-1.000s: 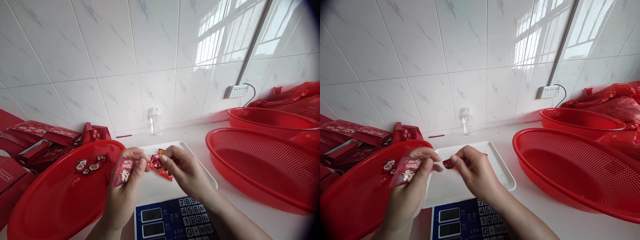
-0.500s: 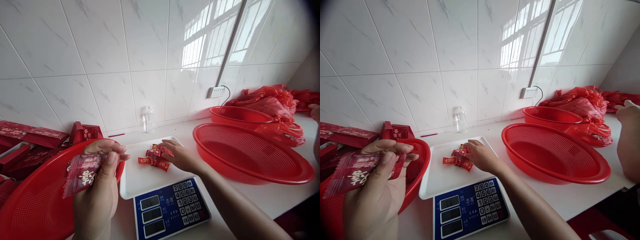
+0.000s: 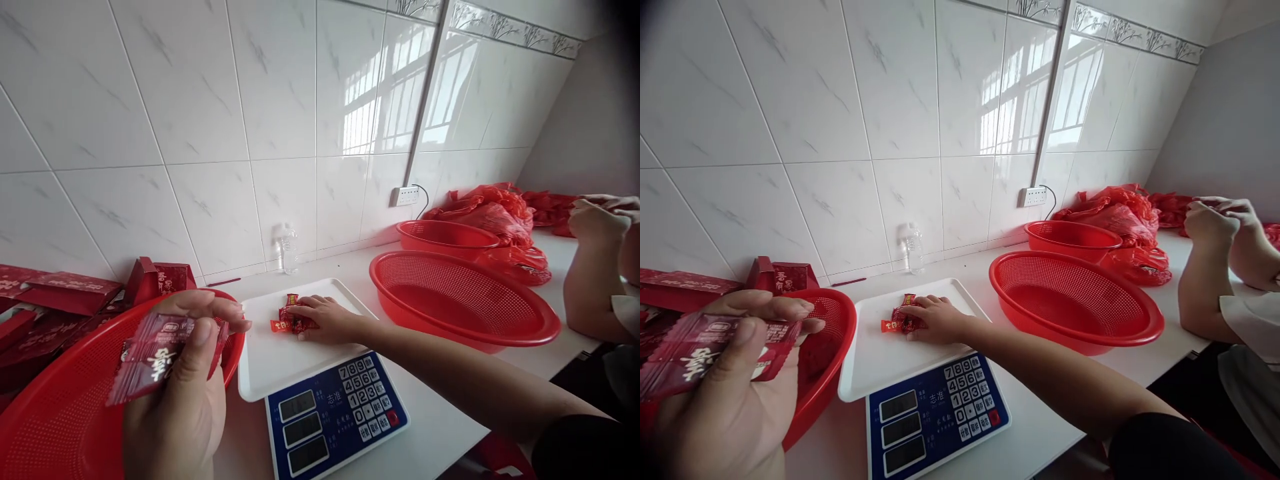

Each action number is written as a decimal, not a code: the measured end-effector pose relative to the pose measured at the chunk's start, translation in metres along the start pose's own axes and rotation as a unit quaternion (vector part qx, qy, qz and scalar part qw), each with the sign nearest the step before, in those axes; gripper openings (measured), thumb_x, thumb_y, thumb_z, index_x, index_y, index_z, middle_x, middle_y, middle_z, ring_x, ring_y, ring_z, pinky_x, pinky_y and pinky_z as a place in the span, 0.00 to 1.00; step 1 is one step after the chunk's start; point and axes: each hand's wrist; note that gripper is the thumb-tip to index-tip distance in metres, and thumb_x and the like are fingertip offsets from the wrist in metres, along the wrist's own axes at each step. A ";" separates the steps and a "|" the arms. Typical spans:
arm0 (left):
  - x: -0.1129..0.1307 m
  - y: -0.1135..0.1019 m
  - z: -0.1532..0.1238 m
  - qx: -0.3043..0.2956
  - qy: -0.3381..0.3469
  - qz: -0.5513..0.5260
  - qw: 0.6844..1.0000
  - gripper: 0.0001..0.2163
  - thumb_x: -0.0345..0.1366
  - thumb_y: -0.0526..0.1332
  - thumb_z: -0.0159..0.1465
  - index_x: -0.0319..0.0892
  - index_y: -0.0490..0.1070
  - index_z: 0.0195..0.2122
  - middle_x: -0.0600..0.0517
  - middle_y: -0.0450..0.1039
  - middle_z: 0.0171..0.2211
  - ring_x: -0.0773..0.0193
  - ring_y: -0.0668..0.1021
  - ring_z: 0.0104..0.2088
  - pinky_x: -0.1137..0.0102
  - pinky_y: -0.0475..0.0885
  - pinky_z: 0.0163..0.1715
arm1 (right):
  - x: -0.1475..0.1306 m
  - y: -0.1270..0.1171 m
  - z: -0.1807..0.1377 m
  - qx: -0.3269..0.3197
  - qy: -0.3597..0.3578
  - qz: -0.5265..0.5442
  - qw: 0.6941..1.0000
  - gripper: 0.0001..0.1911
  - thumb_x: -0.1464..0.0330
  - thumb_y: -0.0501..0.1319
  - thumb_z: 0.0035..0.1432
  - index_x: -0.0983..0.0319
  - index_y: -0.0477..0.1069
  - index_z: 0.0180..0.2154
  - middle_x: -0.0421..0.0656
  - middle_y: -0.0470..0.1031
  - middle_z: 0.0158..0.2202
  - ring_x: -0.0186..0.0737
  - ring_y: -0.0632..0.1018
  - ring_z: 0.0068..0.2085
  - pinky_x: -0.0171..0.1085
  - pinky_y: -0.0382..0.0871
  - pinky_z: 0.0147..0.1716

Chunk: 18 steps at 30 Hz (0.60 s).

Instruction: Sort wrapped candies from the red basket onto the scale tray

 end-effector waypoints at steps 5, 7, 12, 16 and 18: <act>0.002 0.000 0.000 0.003 0.007 -0.010 1.000 0.06 0.30 0.58 0.69 0.44 0.73 0.35 0.55 0.73 0.33 0.67 0.75 0.36 0.75 0.74 0.41 | 0.005 -0.004 0.002 0.038 -0.021 -0.047 0.998 0.28 0.56 0.64 0.62 0.58 0.68 0.60 0.53 0.76 0.51 0.55 0.77 0.50 0.51 0.67 0.51; 0.003 0.000 0.000 -0.010 0.005 -0.005 1.000 0.06 0.31 0.58 0.69 0.44 0.73 0.35 0.55 0.73 0.32 0.66 0.75 0.36 0.74 0.74 0.39 | 0.008 -0.007 -0.001 0.053 -0.021 -0.054 0.997 0.23 0.57 0.64 0.62 0.55 0.71 0.57 0.49 0.78 0.47 0.50 0.78 0.45 0.46 0.69 0.46; 0.004 -0.002 0.000 -0.039 0.017 0.003 0.999 0.09 0.31 0.56 0.69 0.45 0.73 0.34 0.55 0.72 0.32 0.66 0.74 0.35 0.75 0.73 0.37 | 0.020 -0.020 -0.015 0.133 0.026 -0.049 0.990 0.15 0.58 0.62 0.63 0.55 0.73 0.50 0.45 0.81 0.44 0.47 0.80 0.43 0.41 0.70 0.39; 0.002 -0.001 0.001 -0.042 0.017 -0.009 0.999 0.09 0.31 0.57 0.69 0.46 0.74 0.34 0.55 0.72 0.31 0.66 0.73 0.35 0.74 0.73 0.38 | 0.040 -0.041 -0.035 0.208 0.102 -0.035 0.972 0.16 0.56 0.58 0.65 0.54 0.71 0.51 0.43 0.81 0.47 0.46 0.81 0.44 0.40 0.72 0.39; 0.000 0.001 0.002 -0.044 0.016 -0.014 0.999 0.08 0.30 0.57 0.69 0.46 0.74 0.34 0.56 0.72 0.31 0.67 0.73 0.35 0.75 0.73 0.39 | 0.055 -0.052 -0.048 0.240 0.155 -0.037 0.958 0.18 0.55 0.57 0.64 0.54 0.71 0.51 0.43 0.82 0.45 0.48 0.81 0.43 0.40 0.72 0.37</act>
Point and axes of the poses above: each hand's wrist, its own z-axis towards the middle knuckle, its own y-axis out of the palm, x = y × z
